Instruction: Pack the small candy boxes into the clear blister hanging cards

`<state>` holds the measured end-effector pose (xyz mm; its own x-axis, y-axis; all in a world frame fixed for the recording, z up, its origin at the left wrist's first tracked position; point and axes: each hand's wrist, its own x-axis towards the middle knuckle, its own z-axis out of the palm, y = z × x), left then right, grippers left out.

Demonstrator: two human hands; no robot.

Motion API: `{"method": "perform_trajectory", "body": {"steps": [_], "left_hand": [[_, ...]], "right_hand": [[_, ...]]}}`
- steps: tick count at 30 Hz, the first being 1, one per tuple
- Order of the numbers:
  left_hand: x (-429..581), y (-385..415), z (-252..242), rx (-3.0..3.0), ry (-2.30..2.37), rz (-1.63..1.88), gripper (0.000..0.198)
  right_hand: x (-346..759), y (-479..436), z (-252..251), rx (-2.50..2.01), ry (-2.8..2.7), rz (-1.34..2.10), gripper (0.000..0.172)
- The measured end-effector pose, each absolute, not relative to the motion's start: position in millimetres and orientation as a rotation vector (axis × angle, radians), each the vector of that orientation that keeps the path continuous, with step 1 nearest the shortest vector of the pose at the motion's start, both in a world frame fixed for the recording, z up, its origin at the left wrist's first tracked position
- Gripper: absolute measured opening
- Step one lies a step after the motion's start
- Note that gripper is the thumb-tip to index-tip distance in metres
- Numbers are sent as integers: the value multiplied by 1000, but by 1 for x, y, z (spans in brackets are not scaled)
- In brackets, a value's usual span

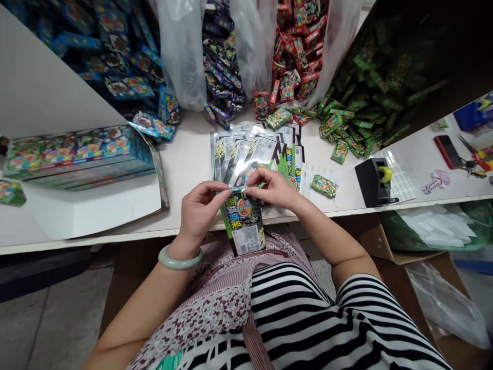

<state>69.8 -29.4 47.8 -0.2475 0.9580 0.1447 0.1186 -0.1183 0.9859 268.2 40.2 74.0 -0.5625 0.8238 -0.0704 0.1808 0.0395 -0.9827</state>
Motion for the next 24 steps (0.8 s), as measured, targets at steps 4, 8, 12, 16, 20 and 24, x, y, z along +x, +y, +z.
{"method": "perform_trajectory", "body": {"steps": [4,8,12,16,20,24], "left_hand": [[70,-20,50,1164,1447,1413,11],[69,-19,54,1196,1380,1352,18],[61,-28,59,1325,1265,1245,25],[55,-38,53,1390,1232,1246,23],[60,-45,41,1391,1240,1268,23],[57,-46,40,1424,1266,1304,16]], "right_hand": [[261,51,78,-1065,-1660,1830,23],[264,52,79,-1053,-1780,1776,18],[276,47,78,-980,-1886,1660,24],[282,35,76,-829,-2043,1370,16],[277,15,71,-840,-2180,1053,12],[284,7,65,-866,-2172,1132,19]]}}
